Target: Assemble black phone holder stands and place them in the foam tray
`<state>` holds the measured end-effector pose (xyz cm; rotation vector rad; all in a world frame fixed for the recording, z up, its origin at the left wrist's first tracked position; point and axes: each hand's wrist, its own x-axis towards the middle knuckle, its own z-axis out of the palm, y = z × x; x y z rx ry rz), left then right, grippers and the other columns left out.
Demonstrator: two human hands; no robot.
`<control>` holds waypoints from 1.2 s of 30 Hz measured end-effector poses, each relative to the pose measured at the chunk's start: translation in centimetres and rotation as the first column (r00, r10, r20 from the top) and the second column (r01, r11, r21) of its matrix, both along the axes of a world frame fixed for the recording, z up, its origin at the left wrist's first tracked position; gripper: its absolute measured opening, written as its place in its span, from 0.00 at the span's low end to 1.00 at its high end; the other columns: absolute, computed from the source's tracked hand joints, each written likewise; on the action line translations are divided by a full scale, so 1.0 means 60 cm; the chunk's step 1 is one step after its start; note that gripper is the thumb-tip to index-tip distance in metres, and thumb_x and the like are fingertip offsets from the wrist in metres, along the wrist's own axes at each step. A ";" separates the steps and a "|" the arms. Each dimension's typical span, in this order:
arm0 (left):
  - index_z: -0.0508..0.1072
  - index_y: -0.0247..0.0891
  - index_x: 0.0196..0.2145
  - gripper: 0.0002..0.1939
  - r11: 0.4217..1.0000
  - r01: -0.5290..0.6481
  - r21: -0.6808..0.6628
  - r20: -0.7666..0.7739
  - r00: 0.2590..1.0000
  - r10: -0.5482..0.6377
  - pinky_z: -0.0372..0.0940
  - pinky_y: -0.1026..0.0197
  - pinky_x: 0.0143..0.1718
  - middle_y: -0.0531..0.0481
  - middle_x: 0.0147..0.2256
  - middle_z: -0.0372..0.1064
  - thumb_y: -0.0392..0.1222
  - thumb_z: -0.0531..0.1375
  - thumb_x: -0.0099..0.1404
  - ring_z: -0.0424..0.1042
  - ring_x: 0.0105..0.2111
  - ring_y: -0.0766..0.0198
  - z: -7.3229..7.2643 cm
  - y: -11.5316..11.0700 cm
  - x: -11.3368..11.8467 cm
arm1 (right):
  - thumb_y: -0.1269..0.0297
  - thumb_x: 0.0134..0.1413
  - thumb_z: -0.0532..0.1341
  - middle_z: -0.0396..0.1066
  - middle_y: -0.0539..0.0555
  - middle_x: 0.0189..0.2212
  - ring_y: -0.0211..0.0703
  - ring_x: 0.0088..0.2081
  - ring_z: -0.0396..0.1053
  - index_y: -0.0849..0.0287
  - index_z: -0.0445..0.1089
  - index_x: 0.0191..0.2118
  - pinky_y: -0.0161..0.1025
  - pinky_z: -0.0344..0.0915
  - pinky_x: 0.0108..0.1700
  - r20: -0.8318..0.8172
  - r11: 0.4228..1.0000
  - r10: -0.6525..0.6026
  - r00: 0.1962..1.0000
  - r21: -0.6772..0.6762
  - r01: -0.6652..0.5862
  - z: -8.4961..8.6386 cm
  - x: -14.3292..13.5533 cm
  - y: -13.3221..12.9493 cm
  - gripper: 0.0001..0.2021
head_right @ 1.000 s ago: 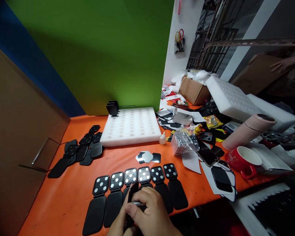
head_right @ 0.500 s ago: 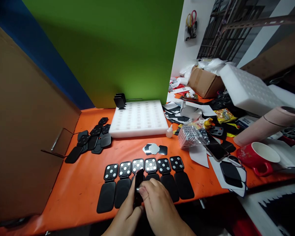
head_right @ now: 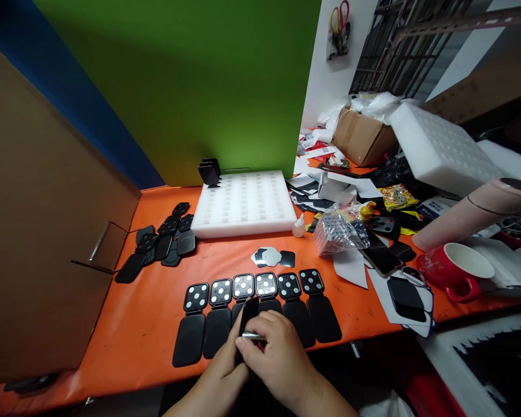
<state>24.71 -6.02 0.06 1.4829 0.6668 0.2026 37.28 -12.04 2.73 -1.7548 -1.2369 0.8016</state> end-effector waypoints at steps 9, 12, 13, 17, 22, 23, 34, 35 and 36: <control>0.39 0.44 0.61 0.42 0.962 0.155 0.224 -0.068 0.987 -0.143 0.46 0.51 0.59 0.51 0.61 0.43 0.23 0.47 0.51 0.46 0.60 0.57 -0.002 0.006 -0.005 | 0.59 0.59 0.47 0.66 0.51 0.27 0.40 0.32 0.63 0.59 0.64 0.27 0.37 0.58 0.35 -0.005 0.994 -0.110 0.994 -0.025 0.109 -0.001 0.017 -0.001 0.15; 0.36 0.45 0.62 0.43 0.912 0.218 0.348 -0.126 0.975 -0.185 0.45 0.51 0.59 0.50 0.62 0.41 0.23 0.47 0.52 0.44 0.60 0.59 -0.008 0.009 -0.011 | 0.62 0.59 0.47 0.67 0.51 0.29 0.41 0.34 0.63 0.57 0.65 0.29 0.38 0.56 0.37 0.168 0.996 -0.040 0.985 -0.077 0.053 0.017 0.020 -0.006 0.13; 0.35 0.44 0.62 0.43 0.901 0.237 0.363 -0.139 0.970 -0.199 0.46 0.50 0.59 0.49 0.62 0.41 0.23 0.47 0.52 0.45 0.60 0.58 -0.010 0.009 -0.013 | 0.63 0.59 0.48 0.67 0.50 0.29 0.40 0.33 0.63 0.57 0.65 0.29 0.38 0.56 0.37 0.182 0.995 -0.025 0.983 -0.094 0.043 0.021 0.020 -0.008 0.12; 0.36 0.40 0.62 0.42 0.867 0.307 0.393 -0.179 0.950 -0.256 0.50 0.49 0.57 0.42 0.60 0.48 0.23 0.48 0.51 0.51 0.58 0.55 -0.010 0.004 -0.016 | 0.61 0.55 0.53 0.63 0.47 0.23 0.36 0.27 0.60 0.58 0.61 0.24 0.33 0.54 0.30 0.092 0.995 -0.017 0.996 -0.096 0.026 0.014 0.022 -0.013 0.12; 0.39 0.41 0.62 0.39 0.889 0.313 0.334 -0.159 0.948 -0.274 0.58 0.52 0.52 0.42 0.55 0.58 0.26 0.49 0.55 0.61 0.52 0.55 0.006 0.004 -0.014 | 0.61 0.53 0.54 0.57 0.46 0.19 0.34 0.24 0.56 0.59 0.58 0.19 0.32 0.53 0.27 -0.036 0.995 -0.098 0.995 -0.017 0.097 -0.004 0.013 -0.012 0.15; 0.43 0.42 0.61 0.36 0.911 0.281 0.303 -0.128 0.959 -0.254 0.58 0.53 0.52 0.43 0.55 0.58 0.28 0.50 0.57 0.61 0.52 0.55 0.010 0.006 -0.012 | 0.61 0.54 0.54 0.58 0.46 0.19 0.34 0.25 0.57 0.60 0.59 0.20 0.32 0.54 0.28 -0.071 0.994 -0.110 0.991 -0.003 0.110 -0.005 0.011 -0.011 0.14; 0.65 0.41 0.50 0.17 0.975 -0.066 0.214 0.040 0.997 0.059 0.60 0.58 0.50 0.46 0.49 0.66 0.40 0.51 0.64 0.65 0.48 0.58 0.041 0.029 -0.007 | 0.53 0.57 0.50 0.59 0.48 0.24 0.35 0.28 0.57 0.59 0.64 0.28 0.32 0.57 0.32 -0.603 0.992 -0.122 0.788 -0.081 0.092 0.005 -0.008 -0.016 0.16; 0.65 0.44 0.51 0.17 0.955 -0.034 0.296 0.040 0.999 0.023 0.59 0.58 0.51 0.48 0.50 0.65 0.38 0.50 0.64 0.64 0.49 0.58 0.047 0.030 -0.010 | 0.53 0.57 0.50 0.60 0.48 0.25 0.35 0.28 0.57 0.59 0.64 0.28 0.33 0.58 0.32 -0.611 0.991 -0.131 0.781 -0.096 0.091 0.005 -0.013 -0.018 0.16; 0.65 0.46 0.51 0.19 0.931 -0.005 0.364 0.039 0.999 -0.010 0.58 0.59 0.52 0.50 0.51 0.64 0.35 0.50 0.63 0.63 0.50 0.59 0.051 0.030 -0.013 | 0.53 0.57 0.50 0.60 0.48 0.25 0.35 0.28 0.58 0.58 0.64 0.29 0.33 0.58 0.31 -0.636 0.990 -0.141 0.759 -0.111 0.091 0.004 -0.018 -0.020 0.16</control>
